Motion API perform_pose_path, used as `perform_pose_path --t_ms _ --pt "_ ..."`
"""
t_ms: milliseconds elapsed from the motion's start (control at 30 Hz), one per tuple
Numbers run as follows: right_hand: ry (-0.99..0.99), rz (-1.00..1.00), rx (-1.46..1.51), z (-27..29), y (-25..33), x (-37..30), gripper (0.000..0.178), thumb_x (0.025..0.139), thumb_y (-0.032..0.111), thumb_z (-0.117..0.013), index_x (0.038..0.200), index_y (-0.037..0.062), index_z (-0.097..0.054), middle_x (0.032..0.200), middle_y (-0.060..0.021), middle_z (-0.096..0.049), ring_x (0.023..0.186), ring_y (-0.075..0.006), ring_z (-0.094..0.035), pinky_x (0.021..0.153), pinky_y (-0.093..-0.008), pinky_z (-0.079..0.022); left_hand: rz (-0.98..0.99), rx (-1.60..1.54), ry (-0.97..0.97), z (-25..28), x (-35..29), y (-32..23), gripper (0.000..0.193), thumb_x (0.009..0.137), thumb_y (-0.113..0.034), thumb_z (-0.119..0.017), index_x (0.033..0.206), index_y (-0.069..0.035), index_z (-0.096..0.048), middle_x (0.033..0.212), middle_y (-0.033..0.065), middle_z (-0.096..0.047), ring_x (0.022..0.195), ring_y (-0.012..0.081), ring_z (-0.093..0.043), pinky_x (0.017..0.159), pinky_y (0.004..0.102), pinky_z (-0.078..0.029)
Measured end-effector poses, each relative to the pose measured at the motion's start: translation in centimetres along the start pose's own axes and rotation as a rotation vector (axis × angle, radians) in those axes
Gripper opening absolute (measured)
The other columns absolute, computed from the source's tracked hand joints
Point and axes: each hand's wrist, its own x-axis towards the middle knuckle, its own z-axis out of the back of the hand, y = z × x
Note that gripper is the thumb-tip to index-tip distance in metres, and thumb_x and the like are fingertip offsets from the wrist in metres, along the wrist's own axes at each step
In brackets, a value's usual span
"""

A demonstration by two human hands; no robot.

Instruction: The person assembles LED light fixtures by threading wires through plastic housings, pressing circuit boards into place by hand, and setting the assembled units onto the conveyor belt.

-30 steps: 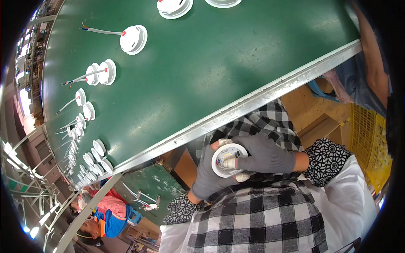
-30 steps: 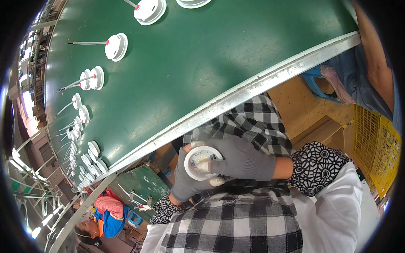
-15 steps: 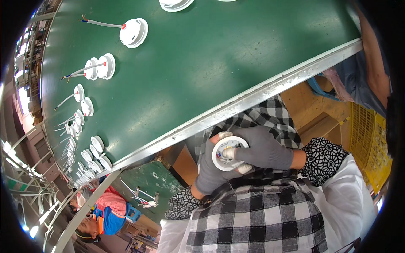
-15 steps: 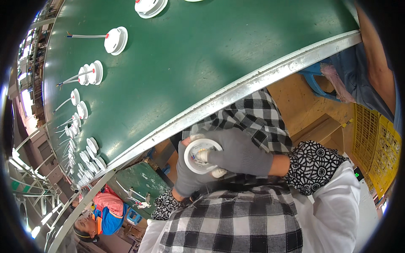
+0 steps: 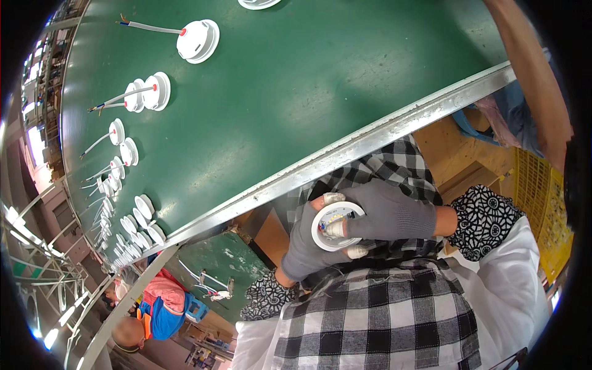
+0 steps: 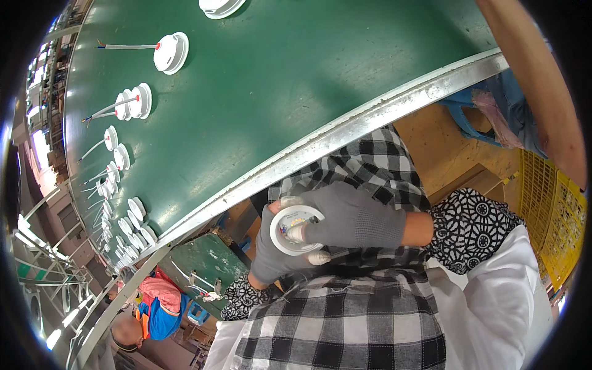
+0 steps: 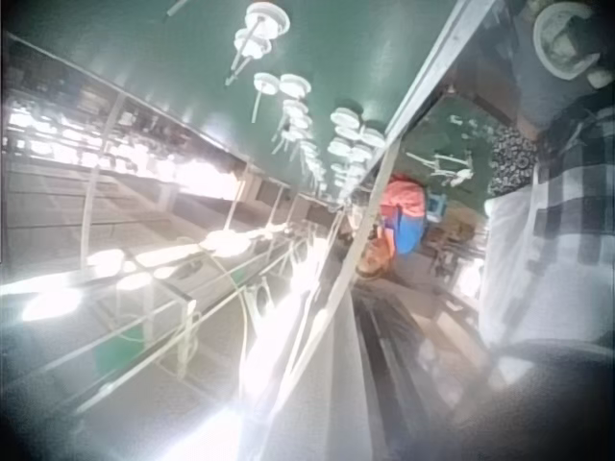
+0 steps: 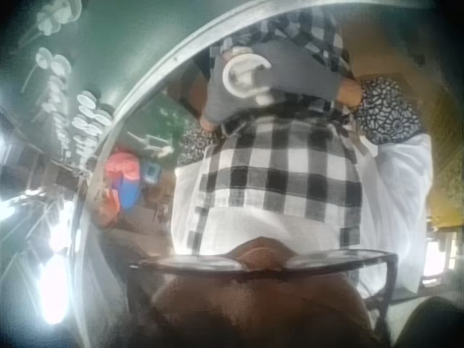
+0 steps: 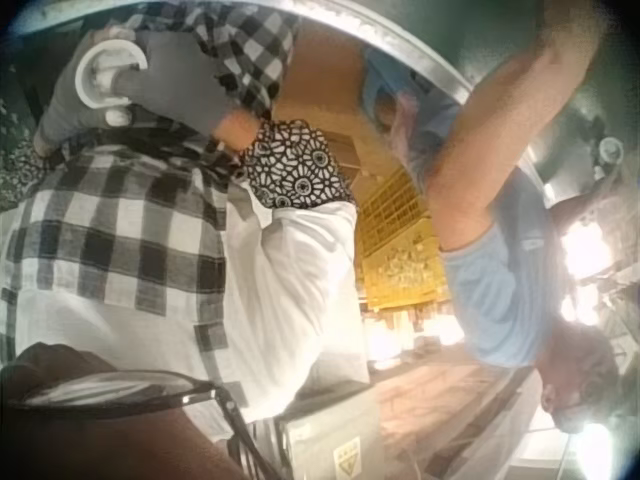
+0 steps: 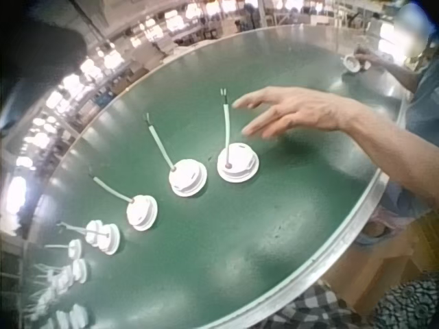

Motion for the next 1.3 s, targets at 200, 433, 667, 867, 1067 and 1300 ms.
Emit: perform_pose_path --t_ms 200,433,667,867,1067,1300 --pt "0.006 -0.046 -0.047 0.1 -0.9 0.3 0.041 0.082 0.032 -0.062 0.110 0.0019 -0.065 0.089 -0.0187 -0.068 0.079 -0.0269 -0.068 0.075 -0.0354 -0.051 -0.039 0.029 0.114 0.9 0.6 -1.1 0.088 0.056 -0.033 -0.091 0.124 -0.002 -0.045 0.117 0.0114 -0.058 0.104 0.0238 -0.061 0.089 0.0329 -0.050" --pt "-0.034 -0.065 0.006 -1.0 -1.1 -0.5 0.043 0.081 0.035 -0.064 0.102 -0.0028 -0.066 0.079 -0.0151 -0.069 0.068 -0.0228 -0.067 0.067 -0.0340 -0.053 -0.062 -0.020 0.382 2.1 1.5 -2.1 0.095 0.053 -0.026 -0.093 0.127 -0.002 -0.039 0.116 0.0119 -0.057 0.105 0.0192 -0.059 0.092 0.0322 -0.047" --pt "-0.234 0.008 0.324 -2.0 -0.7 -0.5 0.040 0.087 0.032 -0.061 0.110 -0.0012 -0.064 0.093 -0.0142 -0.070 0.085 -0.0184 -0.068 0.073 -0.0318 -0.053 -0.200 0.097 -0.346 -0.7 1.2 -3.5 0.085 0.058 -0.038 -0.089 0.120 -0.001 -0.044 0.108 0.0118 -0.060 0.097 0.0233 -0.063 0.084 0.0342 -0.051" --pt "0.155 -0.036 -0.116 1.0 0.8 -0.5 0.043 0.088 0.035 -0.054 0.105 -0.0032 -0.065 0.080 -0.0137 -0.068 0.069 -0.0179 -0.068 0.066 -0.0319 -0.053 0.009 -0.173 0.393 3.1 1.5 -2.8 0.095 0.053 -0.038 -0.090 0.129 -0.004 -0.044 0.114 0.0104 -0.060 0.102 0.0229 -0.062 0.090 0.0339 -0.048" --pt "0.000 -0.254 0.149 -0.4 0.3 -1.1 0.041 0.086 0.033 -0.055 0.103 -0.0025 -0.065 0.072 -0.0120 -0.066 0.052 -0.0123 -0.063 0.050 -0.0256 -0.050 0.017 -0.041 -0.091 -0.7 -0.6 -2.2 0.096 0.054 -0.032 -0.091 0.130 -0.005 -0.042 0.108 0.0079 -0.057 0.101 0.0206 -0.060 0.090 0.0323 -0.048" --pt "0.169 -0.217 -0.025 0.1 0.3 -1.5 0.034 0.082 0.029 -0.058 0.091 -0.0023 -0.065 0.067 -0.0135 -0.065 0.058 -0.0179 -0.065 0.060 -0.0310 -0.052 -0.229 0.080 0.267 1.1 0.2 -0.5 0.093 0.049 -0.051 -0.086 0.120 -0.002 -0.051 0.119 0.0135 -0.039 0.107 0.0265 -0.047 0.091 0.0368 -0.043"
